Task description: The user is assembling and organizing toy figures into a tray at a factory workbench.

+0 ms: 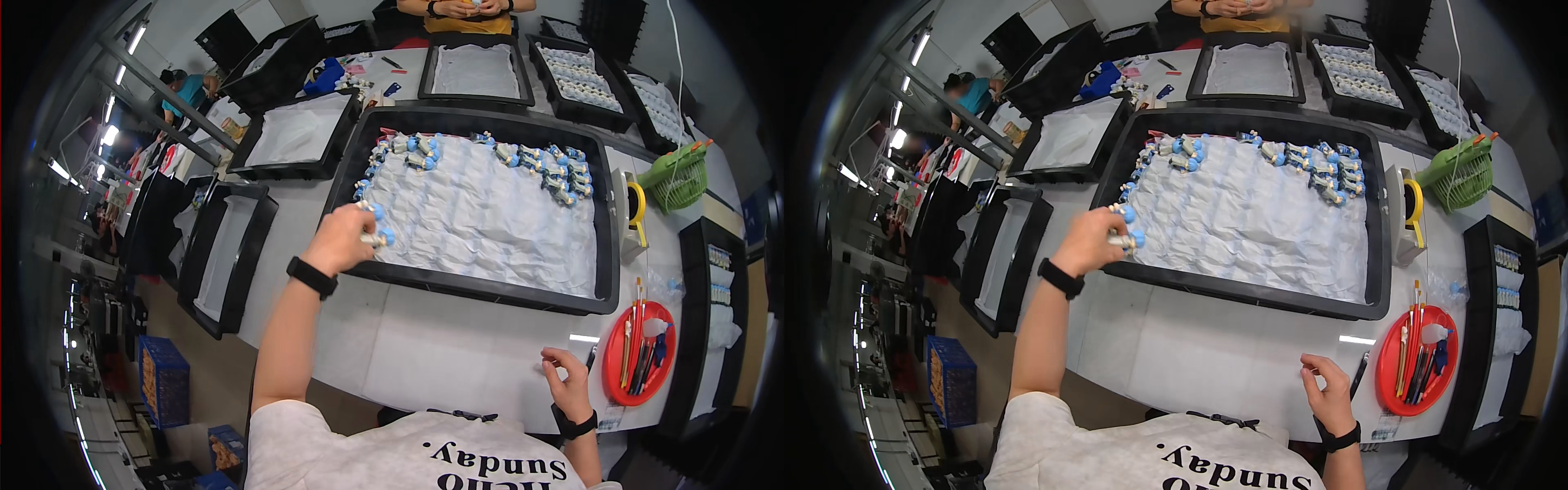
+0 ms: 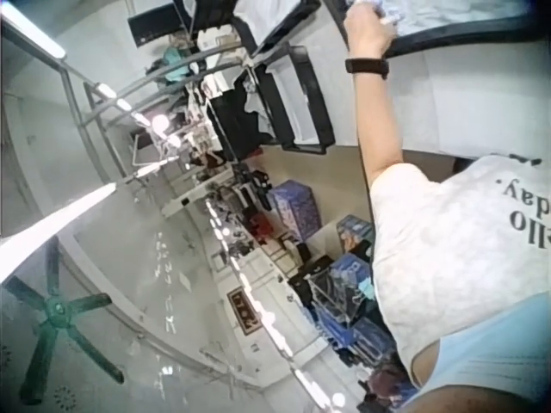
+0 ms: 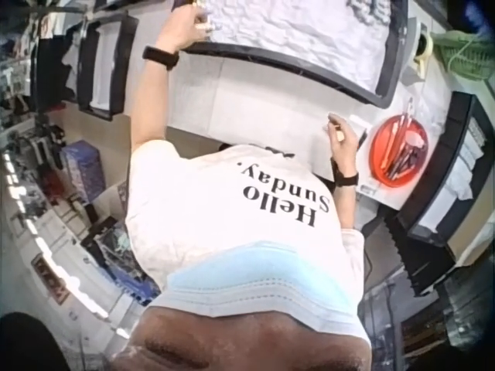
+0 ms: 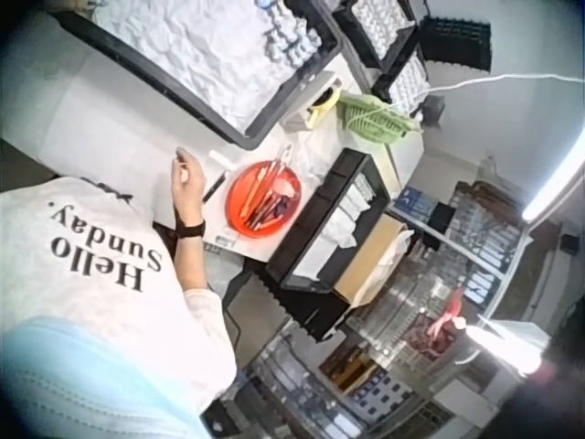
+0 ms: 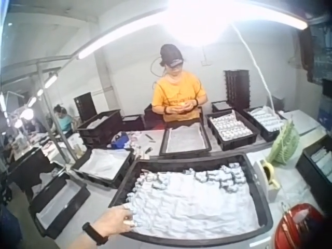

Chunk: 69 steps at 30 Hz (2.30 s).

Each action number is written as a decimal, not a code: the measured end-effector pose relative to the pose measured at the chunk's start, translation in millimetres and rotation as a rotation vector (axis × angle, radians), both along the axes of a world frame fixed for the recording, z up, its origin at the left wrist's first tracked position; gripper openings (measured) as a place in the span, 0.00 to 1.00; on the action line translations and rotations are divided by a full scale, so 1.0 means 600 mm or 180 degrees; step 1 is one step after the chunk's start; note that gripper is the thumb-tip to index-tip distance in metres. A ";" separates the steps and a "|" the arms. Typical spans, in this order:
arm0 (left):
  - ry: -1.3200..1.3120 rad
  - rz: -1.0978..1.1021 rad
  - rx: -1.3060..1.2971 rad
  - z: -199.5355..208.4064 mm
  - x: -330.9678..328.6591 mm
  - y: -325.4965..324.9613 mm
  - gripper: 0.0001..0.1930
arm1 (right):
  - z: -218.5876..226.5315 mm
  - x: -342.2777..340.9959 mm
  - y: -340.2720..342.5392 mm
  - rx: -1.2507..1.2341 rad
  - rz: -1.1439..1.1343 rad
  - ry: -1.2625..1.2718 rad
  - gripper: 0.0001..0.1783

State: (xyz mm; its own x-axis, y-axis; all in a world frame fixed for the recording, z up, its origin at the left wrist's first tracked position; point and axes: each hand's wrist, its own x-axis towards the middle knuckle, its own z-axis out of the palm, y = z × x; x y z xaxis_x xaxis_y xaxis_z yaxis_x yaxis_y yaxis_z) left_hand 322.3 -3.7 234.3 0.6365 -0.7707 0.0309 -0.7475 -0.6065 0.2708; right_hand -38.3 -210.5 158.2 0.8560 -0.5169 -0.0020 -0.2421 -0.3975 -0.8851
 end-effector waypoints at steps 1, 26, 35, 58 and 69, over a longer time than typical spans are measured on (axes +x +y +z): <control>0.0278 -0.0238 -0.0091 0.014 -0.045 -0.016 0.10 | -0.002 -0.001 -0.009 -0.0107 -0.0064 -0.0093 0.10; 0.0173 -0.1173 0.0142 -0.101 -0.022 -0.134 0.15 | -0.016 0.033 0.002 0.0161 -0.0040 -0.0107 0.09; 0.0764 0.1095 0.1011 -0.182 0.134 -0.040 0.26 | -0.029 0.030 -0.010 0.0268 -0.0084 -0.0010 0.09; 0.0560 0.0436 0.3007 -0.146 0.131 -0.051 0.22 | -0.018 0.021 0.031 0.0324 0.0123 -0.0075 0.10; 0.1469 0.0343 -0.0798 0.051 -0.004 -0.003 0.04 | 0.027 0.043 -0.051 -0.0199 0.0006 -0.0416 0.09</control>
State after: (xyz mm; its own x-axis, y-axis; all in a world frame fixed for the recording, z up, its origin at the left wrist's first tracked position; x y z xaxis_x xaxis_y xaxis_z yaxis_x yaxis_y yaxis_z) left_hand 319.8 -5.3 265.1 0.7025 -0.7052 -0.0962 -0.4536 -0.5478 0.7030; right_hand -12.5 -240.9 174.5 0.8478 -0.5110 0.1418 -0.1255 -0.4531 -0.8826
